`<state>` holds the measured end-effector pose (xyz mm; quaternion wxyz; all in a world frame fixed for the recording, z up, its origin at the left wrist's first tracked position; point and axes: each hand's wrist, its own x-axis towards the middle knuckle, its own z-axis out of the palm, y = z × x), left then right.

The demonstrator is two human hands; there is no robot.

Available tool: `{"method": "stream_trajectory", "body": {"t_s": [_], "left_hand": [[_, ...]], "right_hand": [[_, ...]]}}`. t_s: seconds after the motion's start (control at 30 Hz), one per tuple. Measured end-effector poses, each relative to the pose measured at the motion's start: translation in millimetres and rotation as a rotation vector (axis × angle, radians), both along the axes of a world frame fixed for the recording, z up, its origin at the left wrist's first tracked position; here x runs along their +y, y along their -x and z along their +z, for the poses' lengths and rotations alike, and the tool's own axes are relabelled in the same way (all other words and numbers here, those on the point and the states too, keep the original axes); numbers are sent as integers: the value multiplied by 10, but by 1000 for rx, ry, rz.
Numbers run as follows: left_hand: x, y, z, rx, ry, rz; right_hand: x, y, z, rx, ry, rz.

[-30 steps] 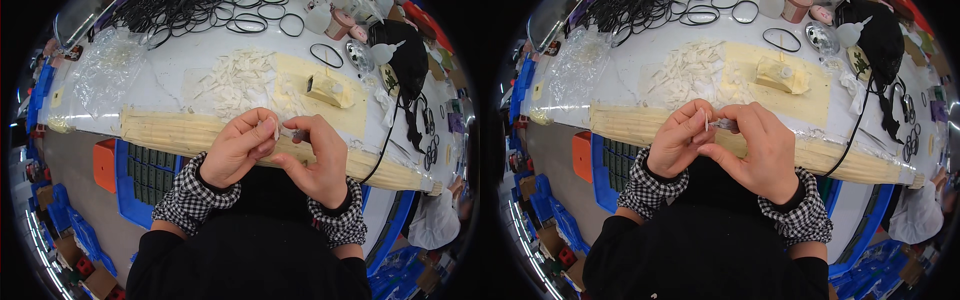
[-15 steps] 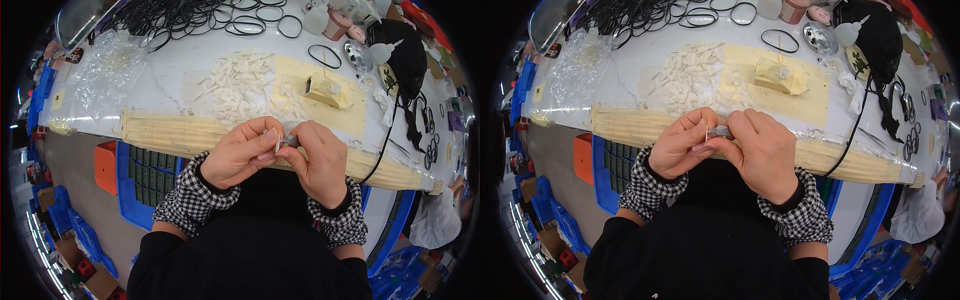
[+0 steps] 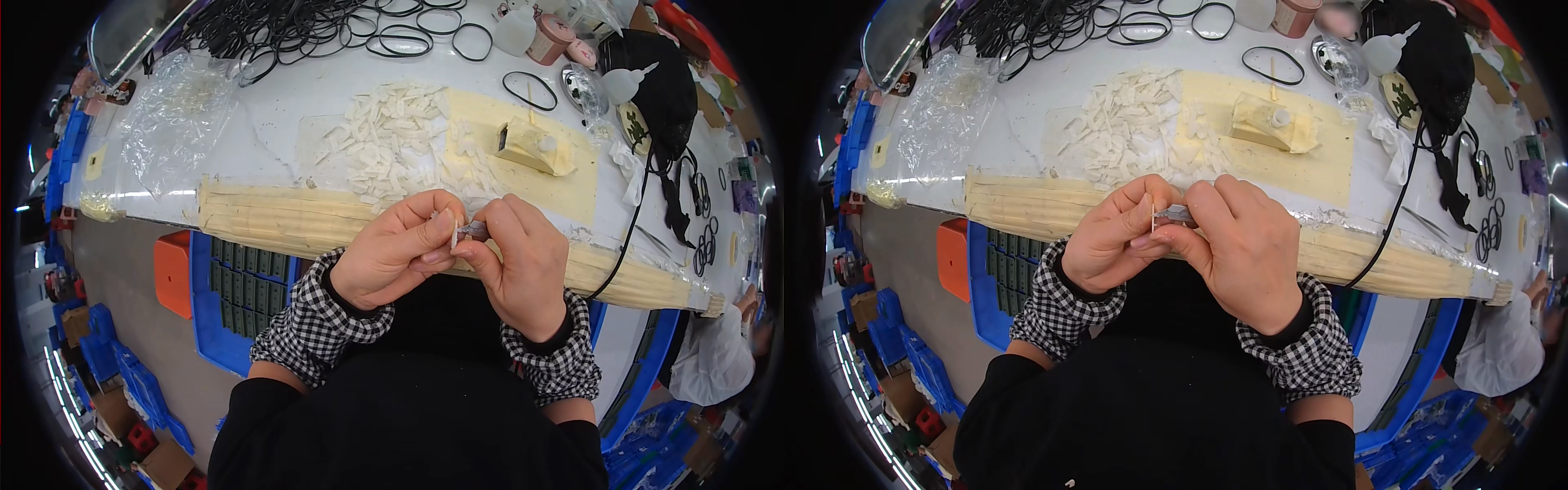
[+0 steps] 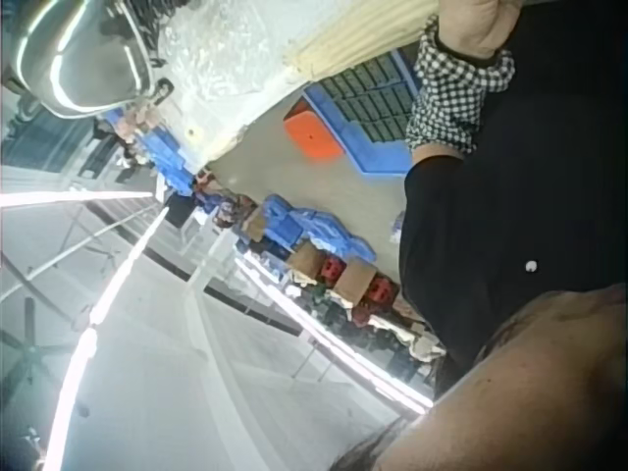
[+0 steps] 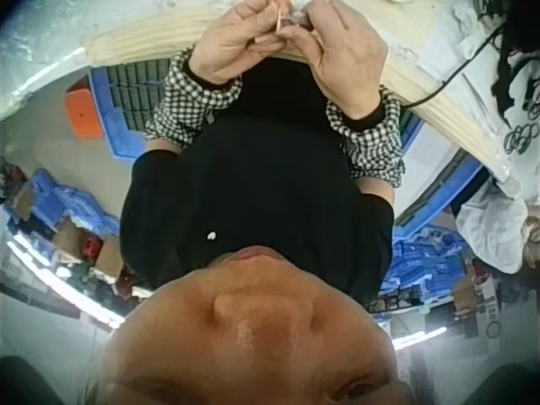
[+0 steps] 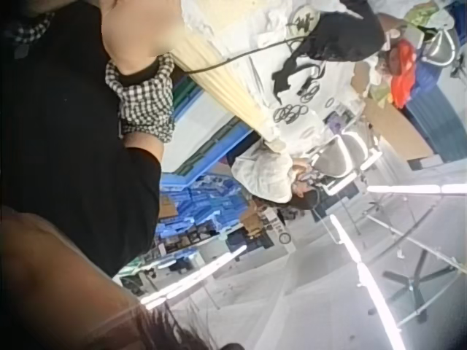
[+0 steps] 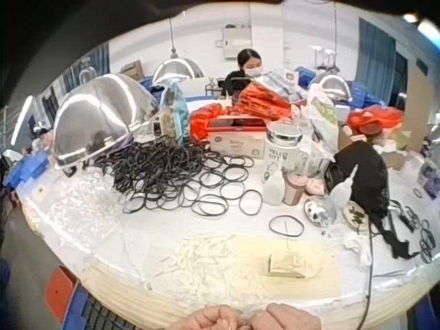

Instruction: Assembling or preparing small white plastic components at a factory workstation.

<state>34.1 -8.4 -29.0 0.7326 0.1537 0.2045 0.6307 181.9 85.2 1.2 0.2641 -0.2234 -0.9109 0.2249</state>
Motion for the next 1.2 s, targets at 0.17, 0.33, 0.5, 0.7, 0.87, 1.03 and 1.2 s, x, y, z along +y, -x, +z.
{"method": "stream_trajectory", "body": {"t_s": [0.17, 0.33, 0.5, 0.7, 0.87, 1.03, 1.2], "left_hand": [[2, 15, 22, -16, -2, -24], [2, 9, 17, -15, -11, -28], [-1, 8, 16, 0, -4, -22], [-11, 6, 26, 31, 29, 4], [-15, 10, 28, 54, 43, 17], [-14, 29, 42, 40, 27, -1], [-11, 26, 59, 18, 13, -6]], "right_hand": [[-1, 3, 7, -11, 5, 1], [-1, -16, 34, -45, 21, 14], [3, -25, 41, -47, 32, 19], [11, -28, 46, -55, 2, 20], [3, -34, 70, -80, 1, 20], [-7, -23, 84, -60, 12, 13], [-1, -14, 79, -62, -10, 13]]}}
